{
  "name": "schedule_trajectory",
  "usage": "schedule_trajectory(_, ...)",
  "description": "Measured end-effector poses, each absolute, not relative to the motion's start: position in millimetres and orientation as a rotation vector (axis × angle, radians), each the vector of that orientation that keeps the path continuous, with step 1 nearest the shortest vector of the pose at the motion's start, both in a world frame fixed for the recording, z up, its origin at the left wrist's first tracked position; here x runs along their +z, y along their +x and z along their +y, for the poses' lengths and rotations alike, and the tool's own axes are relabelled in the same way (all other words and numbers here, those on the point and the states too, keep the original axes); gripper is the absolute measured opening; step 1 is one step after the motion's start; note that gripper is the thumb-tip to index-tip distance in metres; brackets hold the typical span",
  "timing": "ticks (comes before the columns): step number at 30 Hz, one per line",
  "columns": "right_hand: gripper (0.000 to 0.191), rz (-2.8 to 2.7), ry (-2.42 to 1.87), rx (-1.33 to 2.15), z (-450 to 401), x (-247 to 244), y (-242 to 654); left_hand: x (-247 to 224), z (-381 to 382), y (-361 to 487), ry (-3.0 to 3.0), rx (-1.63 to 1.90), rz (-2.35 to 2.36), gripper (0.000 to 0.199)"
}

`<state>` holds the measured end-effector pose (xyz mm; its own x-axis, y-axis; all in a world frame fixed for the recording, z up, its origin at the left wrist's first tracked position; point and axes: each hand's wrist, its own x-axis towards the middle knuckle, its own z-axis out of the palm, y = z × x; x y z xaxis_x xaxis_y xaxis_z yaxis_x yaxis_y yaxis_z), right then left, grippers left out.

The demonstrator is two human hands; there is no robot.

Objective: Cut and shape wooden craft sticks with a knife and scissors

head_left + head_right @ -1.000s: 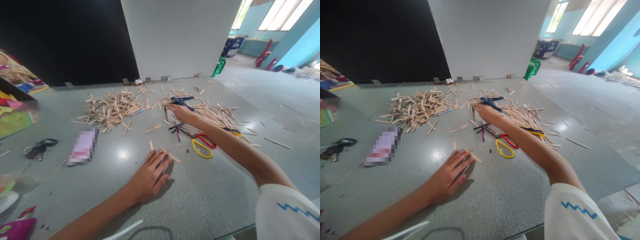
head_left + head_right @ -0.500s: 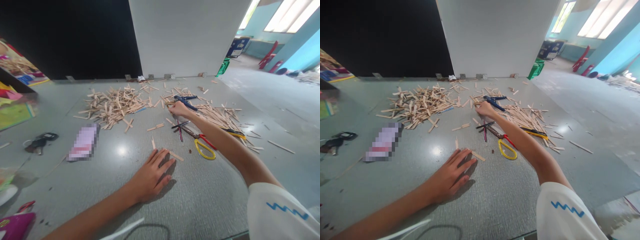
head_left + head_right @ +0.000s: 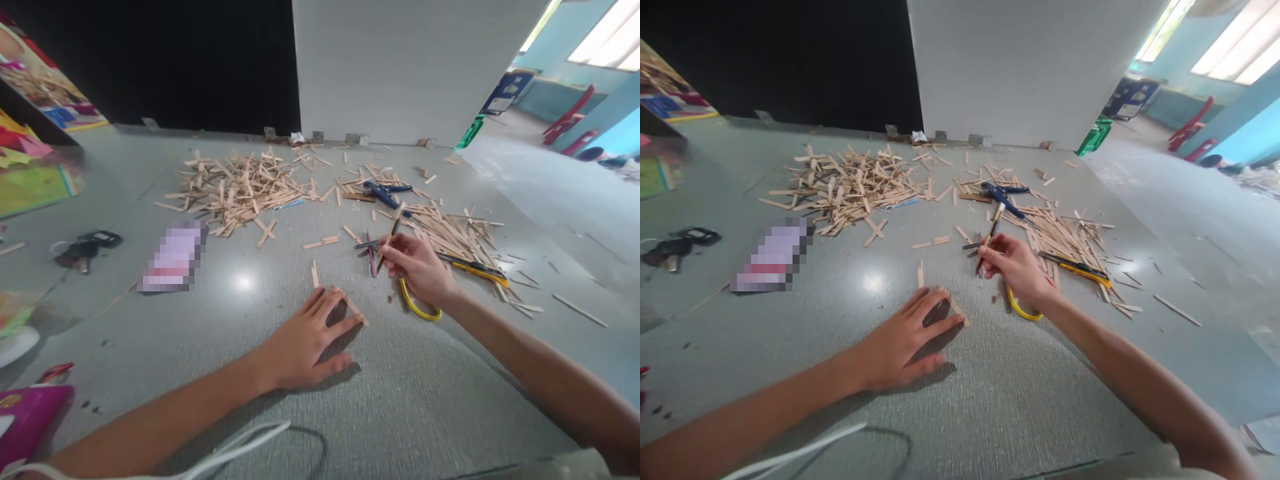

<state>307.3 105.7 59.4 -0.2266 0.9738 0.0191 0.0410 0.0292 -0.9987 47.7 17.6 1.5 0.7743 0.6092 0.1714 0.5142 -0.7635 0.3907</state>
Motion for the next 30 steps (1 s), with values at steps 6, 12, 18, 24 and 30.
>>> schedule_trajectory(6, 0.032, -1.703, -1.229, 0.914, 62, 34, 295, -2, 15, 48, 2.662, 0.478, 0.878, 0.056)
schedule_trajectory(12, 0.015, -2.3, -0.891, 0.513, 58, 25, 305, 4, 14, 50, 2.64, 0.48, 0.907, 0.055)
schedule_trajectory(18, 0.022, -2.437, -0.927, 0.365, 58, 26, 304, 2, 13, 51, 2.675, 0.462, 0.927, 0.055)
schedule_trajectory(24, 0.036, -2.541, -1.442, -0.212, 97, 47, 367, -7, 10, 52, 2.621, 0.57, 0.96, 0.054)
schedule_trajectory(30, 0.059, -2.308, -1.677, -0.138, 119, 72, 499, -12, 11, 52, 2.664, 0.547, 0.948, 0.053)
